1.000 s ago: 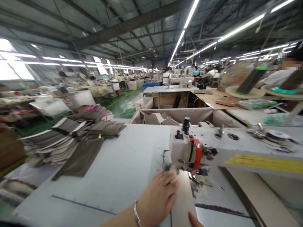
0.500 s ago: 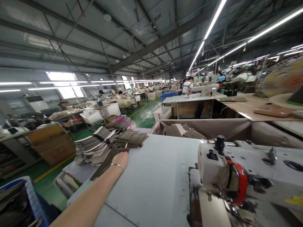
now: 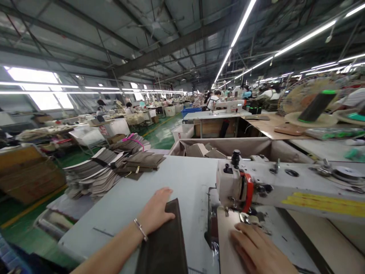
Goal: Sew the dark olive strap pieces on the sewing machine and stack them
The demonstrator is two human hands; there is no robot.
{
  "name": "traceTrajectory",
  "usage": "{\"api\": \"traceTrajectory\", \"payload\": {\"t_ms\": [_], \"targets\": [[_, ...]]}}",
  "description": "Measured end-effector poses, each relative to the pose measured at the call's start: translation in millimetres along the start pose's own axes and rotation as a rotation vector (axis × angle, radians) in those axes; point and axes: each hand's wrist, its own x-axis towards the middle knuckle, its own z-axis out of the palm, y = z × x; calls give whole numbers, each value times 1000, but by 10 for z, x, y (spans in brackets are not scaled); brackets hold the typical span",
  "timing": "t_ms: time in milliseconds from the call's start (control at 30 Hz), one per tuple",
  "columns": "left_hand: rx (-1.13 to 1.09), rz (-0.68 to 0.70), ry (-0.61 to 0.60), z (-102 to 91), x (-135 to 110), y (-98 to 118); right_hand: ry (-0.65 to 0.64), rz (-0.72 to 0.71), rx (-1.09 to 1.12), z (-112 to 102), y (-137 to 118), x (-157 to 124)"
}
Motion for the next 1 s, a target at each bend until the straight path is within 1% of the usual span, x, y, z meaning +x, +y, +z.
{"api": "traceTrajectory", "payload": {"t_ms": [33,100,167,200,267,333,400,433,500,567,633,700,833,1000], "targets": [[-11,-37,-10,-7,50,-39,0,-24,-68,50,37,-4],[-38,-55,-50,-17,130,-93,-40,-6,-120,107,46,-23],[-79,-18,-77,-18,167,-56,-88,38,-93,109,-4,-38],[-121,14,-82,-13,174,5,-103,68,-69,96,-39,-38],[-240,107,-91,13,184,209,-125,145,-10,54,-104,-16],[-357,215,-118,75,215,486,-146,216,50,11,-148,23],[-415,283,-162,185,274,781,-159,257,92,-24,-168,60],[-431,282,-172,255,312,915,-167,261,103,-38,-171,75],[-457,230,-166,398,393,1133,-184,259,109,-59,-171,95],[-468,175,-151,510,462,1272,-196,260,106,-71,-168,108],[-448,170,-153,559,507,1346,-195,275,108,-74,-166,116],[-414,178,-149,553,528,1383,-191,289,110,-70,-166,121],[-371,170,-133,502,538,1420,-203,299,117,-60,-168,122],[-335,134,-93,523,562,1439,-241,317,124,-59,-171,118]]}}
